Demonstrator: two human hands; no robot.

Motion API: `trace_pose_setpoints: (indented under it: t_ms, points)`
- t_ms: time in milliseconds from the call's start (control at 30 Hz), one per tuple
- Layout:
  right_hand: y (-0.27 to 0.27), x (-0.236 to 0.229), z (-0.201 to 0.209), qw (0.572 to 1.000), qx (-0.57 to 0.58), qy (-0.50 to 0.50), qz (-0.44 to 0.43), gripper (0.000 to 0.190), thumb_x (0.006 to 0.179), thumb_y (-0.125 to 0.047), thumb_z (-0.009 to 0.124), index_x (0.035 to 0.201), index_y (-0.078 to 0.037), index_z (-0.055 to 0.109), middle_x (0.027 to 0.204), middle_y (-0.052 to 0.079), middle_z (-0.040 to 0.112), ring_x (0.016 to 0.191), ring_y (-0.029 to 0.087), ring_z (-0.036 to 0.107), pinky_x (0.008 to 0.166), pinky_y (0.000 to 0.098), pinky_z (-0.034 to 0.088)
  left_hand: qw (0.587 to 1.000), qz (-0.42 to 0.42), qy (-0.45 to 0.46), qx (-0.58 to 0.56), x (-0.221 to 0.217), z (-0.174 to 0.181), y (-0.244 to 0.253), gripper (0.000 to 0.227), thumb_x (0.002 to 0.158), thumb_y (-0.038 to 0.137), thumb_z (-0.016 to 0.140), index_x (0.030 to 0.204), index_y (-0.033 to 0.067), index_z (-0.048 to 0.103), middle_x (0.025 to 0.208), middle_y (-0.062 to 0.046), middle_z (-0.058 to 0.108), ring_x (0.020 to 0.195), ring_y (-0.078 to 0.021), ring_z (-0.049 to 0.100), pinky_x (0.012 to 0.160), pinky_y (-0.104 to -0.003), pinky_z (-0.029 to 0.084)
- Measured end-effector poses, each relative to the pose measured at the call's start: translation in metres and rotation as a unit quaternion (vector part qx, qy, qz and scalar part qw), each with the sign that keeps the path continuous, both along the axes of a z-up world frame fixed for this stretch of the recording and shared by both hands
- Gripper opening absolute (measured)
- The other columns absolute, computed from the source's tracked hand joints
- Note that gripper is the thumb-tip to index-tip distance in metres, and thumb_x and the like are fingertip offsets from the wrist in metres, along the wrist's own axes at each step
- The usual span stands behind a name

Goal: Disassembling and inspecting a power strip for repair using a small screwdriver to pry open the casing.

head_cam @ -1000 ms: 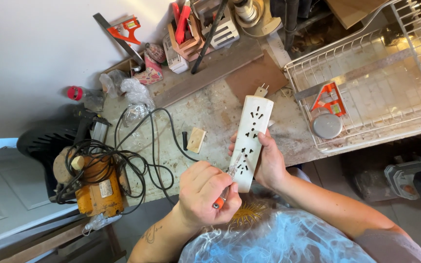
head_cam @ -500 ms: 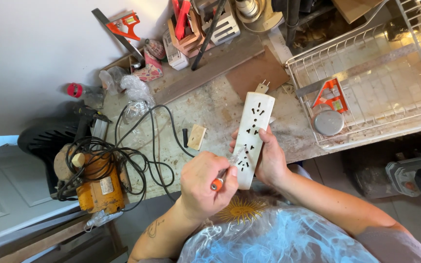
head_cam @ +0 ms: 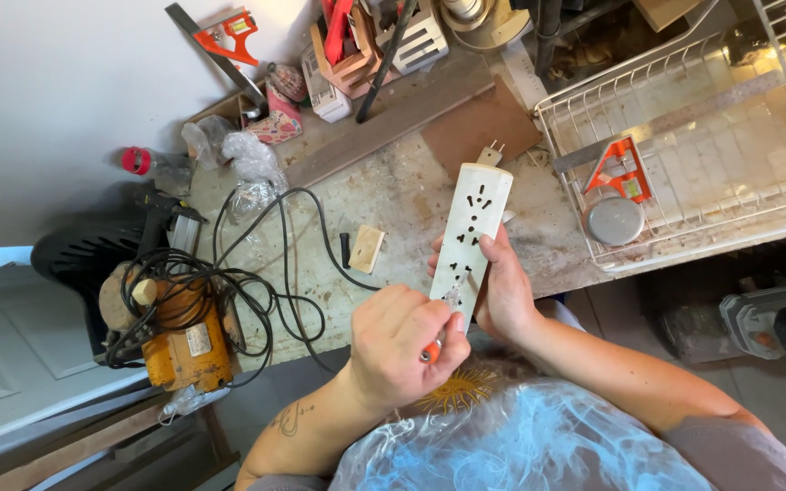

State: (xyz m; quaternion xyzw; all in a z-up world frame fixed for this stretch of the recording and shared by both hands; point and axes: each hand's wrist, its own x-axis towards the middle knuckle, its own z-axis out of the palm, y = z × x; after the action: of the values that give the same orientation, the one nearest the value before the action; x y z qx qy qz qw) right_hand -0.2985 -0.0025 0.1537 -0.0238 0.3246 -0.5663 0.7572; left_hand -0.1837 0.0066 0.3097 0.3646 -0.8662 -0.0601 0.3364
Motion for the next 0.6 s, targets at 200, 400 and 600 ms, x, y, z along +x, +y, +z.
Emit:
trace_pose_setpoints:
  t_ms: [200, 400, 600]
  points:
    - [0.000, -0.001, 0.019, 0.998, 0.015, 0.053, 0.009, 0.049, 0.100, -0.033, 0.051, 0.145, -0.015, 0.045, 0.109, 0.022, 0.071, 0.090, 0.035, 0.073, 0.076, 0.0464, 0.059, 0.998, -0.010, -0.051, -0.047, -0.012, -0.007, 0.009, 0.030, 0.092, 0.000, 0.065, 0.075, 0.0080, 0.043, 0.068, -0.006, 0.046, 0.056, -0.0234, 0.040, 0.050, -0.036, 0.034]
    - [-0.001, -0.006, 0.029, 0.989, 0.064, 0.126, 0.035, 0.039, 0.102, -0.030, 0.045, 0.137, -0.013, 0.044, 0.105, 0.022, 0.069, 0.092, 0.036, 0.074, 0.078, 0.0484, 0.059, 0.997, 0.016, -0.065, -0.048, -0.016, -0.016, 0.008, 0.032, 0.095, 0.001, 0.065, 0.075, 0.0079, 0.040, 0.068, -0.007, 0.040, 0.056, -0.0245, 0.039, 0.050, -0.038, 0.033]
    - [0.001, -0.008, 0.000, 0.999, 0.021, 0.002, -0.040, 0.047, 0.098, -0.035, 0.050, 0.139, -0.012, 0.045, 0.108, 0.024, 0.069, 0.087, 0.039, 0.069, 0.082, 0.0525, 0.060, 0.998, 0.006, 0.052, 0.042, 0.001, -0.006, 0.007, 0.020, 0.103, 0.013, 0.062, 0.086, 0.0032, 0.060, 0.070, -0.006, 0.057, 0.054, -0.0191, 0.048, 0.049, -0.034, 0.039]
